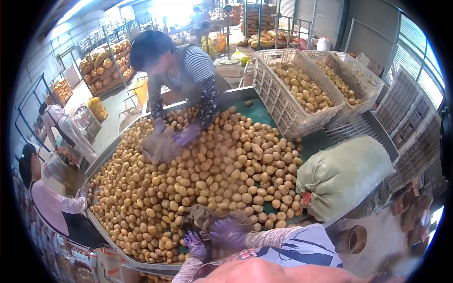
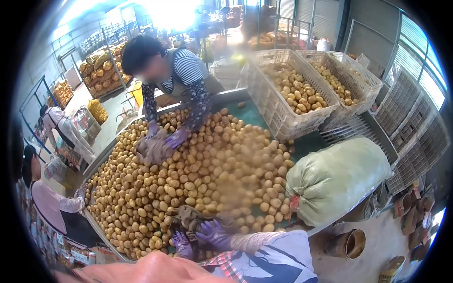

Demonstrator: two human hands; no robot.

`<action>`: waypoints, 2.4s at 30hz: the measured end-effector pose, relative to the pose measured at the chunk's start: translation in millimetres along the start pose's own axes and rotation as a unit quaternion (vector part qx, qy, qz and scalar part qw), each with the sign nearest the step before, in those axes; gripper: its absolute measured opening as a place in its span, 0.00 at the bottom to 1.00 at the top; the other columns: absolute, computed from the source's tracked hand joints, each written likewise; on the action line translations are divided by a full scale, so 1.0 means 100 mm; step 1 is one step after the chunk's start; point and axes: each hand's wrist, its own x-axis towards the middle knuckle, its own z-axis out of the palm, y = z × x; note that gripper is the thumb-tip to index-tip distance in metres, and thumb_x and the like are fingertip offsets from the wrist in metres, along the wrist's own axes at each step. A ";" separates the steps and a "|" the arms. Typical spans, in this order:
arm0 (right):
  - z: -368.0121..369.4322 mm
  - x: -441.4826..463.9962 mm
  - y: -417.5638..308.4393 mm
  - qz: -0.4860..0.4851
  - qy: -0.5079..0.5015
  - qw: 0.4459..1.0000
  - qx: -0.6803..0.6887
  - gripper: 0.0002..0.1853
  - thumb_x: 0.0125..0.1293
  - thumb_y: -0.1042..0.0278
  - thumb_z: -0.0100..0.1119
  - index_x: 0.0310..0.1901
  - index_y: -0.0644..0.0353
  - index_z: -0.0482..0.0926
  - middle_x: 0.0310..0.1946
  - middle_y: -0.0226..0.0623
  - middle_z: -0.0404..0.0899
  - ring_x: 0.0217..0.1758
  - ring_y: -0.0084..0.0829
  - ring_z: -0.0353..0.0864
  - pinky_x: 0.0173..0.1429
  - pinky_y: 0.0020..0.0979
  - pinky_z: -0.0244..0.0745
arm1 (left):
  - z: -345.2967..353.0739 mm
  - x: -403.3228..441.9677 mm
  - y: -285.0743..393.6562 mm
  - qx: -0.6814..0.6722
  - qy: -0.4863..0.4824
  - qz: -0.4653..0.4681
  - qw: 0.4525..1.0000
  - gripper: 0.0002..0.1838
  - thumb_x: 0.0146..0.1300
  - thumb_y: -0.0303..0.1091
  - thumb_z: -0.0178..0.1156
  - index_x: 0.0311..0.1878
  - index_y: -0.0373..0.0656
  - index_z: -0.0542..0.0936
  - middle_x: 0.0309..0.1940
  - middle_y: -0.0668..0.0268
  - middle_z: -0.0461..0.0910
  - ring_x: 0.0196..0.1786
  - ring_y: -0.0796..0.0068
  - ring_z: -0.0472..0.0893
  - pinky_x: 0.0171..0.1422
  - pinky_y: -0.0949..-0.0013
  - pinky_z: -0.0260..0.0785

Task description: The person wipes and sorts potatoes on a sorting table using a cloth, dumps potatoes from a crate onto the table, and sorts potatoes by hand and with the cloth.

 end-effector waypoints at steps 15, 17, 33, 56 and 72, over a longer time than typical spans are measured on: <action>-0.82 1.24 0.02 -0.001 0.056 0.978 0.199 0.26 0.52 0.50 0.60 0.53 0.50 0.74 0.51 0.52 0.71 0.57 0.49 0.71 0.58 0.47 0.63 | -0.54 0.94 -0.50 -0.300 -0.013 -0.013 0.954 0.37 0.58 0.35 0.60 0.72 0.47 0.58 0.63 0.60 0.68 0.62 0.61 0.67 0.62 0.63 0.58; -0.66 1.05 0.06 -0.023 0.072 0.978 0.194 0.31 0.51 0.46 0.61 0.57 0.50 0.73 0.49 0.49 0.74 0.53 0.50 0.74 0.57 0.47 0.66 | -0.56 0.75 -0.41 -0.497 -0.055 -0.041 0.865 0.40 0.55 0.29 0.63 0.71 0.45 0.58 0.59 0.61 0.70 0.56 0.66 0.73 0.52 0.68 0.70; -1.53 -1.12 1.25 0.188 0.394 0.821 0.367 0.37 0.52 0.70 0.69 0.65 0.63 0.65 0.60 0.44 0.71 0.62 0.35 0.72 0.66 0.33 0.67 | -0.51 0.51 2.07 -0.070 -0.083 0.390 0.914 0.36 0.52 0.51 0.61 0.63 0.45 0.69 0.65 0.51 0.64 0.70 0.46 0.60 0.73 0.49 0.48; 0.12 1.10 -0.32 0.130 0.153 0.966 0.161 0.21 0.67 0.61 0.42 0.61 0.40 0.70 0.68 0.48 0.58 0.71 0.51 0.57 0.72 0.46 0.55 | -0.61 0.42 -0.45 -0.031 0.105 0.166 0.980 0.13 0.52 0.32 0.62 0.41 0.39 0.78 0.38 0.53 0.79 0.44 0.48 0.77 0.51 0.54 0.69; -1.75 -0.73 1.50 0.340 0.335 0.877 -0.057 0.27 0.65 0.58 0.53 0.65 0.57 0.64 0.63 0.53 0.65 0.66 0.50 0.64 0.64 0.47 0.62 | -0.33 0.66 2.13 -0.150 0.075 0.362 0.917 0.35 0.51 0.46 0.66 0.61 0.40 0.70 0.53 0.50 0.74 0.56 0.48 0.73 0.65 0.48 0.59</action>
